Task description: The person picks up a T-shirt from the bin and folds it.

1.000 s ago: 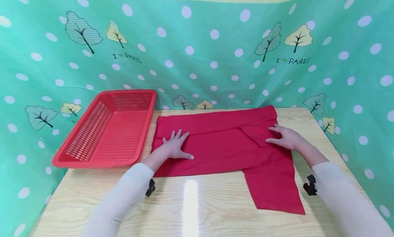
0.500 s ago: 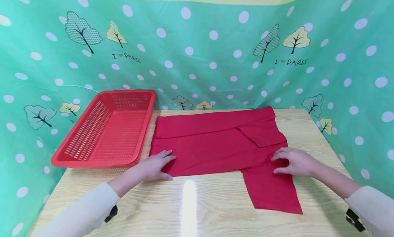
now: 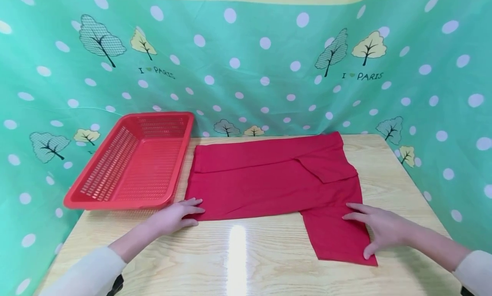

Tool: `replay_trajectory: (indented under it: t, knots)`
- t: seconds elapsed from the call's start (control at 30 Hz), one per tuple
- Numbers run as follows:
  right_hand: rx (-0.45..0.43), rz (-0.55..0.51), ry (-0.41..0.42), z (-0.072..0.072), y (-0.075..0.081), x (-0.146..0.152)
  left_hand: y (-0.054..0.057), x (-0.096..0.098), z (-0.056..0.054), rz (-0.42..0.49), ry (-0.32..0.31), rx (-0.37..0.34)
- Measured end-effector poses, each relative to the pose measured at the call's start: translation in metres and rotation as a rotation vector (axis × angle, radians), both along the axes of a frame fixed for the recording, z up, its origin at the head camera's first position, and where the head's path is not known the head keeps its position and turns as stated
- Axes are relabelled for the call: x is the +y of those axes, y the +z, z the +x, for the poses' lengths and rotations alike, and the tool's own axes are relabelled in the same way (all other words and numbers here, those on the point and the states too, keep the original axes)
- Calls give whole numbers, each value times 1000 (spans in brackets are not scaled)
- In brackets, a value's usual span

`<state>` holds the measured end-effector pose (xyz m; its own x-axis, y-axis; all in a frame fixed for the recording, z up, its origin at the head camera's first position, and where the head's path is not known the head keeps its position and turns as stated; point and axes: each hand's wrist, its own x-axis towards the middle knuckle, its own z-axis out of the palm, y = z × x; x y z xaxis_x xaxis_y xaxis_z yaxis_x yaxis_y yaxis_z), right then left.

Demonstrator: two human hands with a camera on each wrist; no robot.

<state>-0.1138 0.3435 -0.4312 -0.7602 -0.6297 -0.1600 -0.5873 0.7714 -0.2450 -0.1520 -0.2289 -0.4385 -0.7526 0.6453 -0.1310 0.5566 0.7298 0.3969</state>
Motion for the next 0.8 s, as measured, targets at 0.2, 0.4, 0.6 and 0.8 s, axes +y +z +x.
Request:
replay_trajectory:
  t: [0.2, 0.4, 0.6, 0.8]
  knots:
    - [-71, 11, -14, 0, -2, -2, -4, -7, 1, 58, -13, 68]
    - [38, -11, -2, 2, -7, -1, -9, -10, 4, 50, -8, 152]
    - [150, -62, 20, 1, -9, 2, -12, -9, 5, 59, 66, 187]
    - [152, -100, -1, -2, -9, 5, -12, -11, 7, 160, 175, 150]
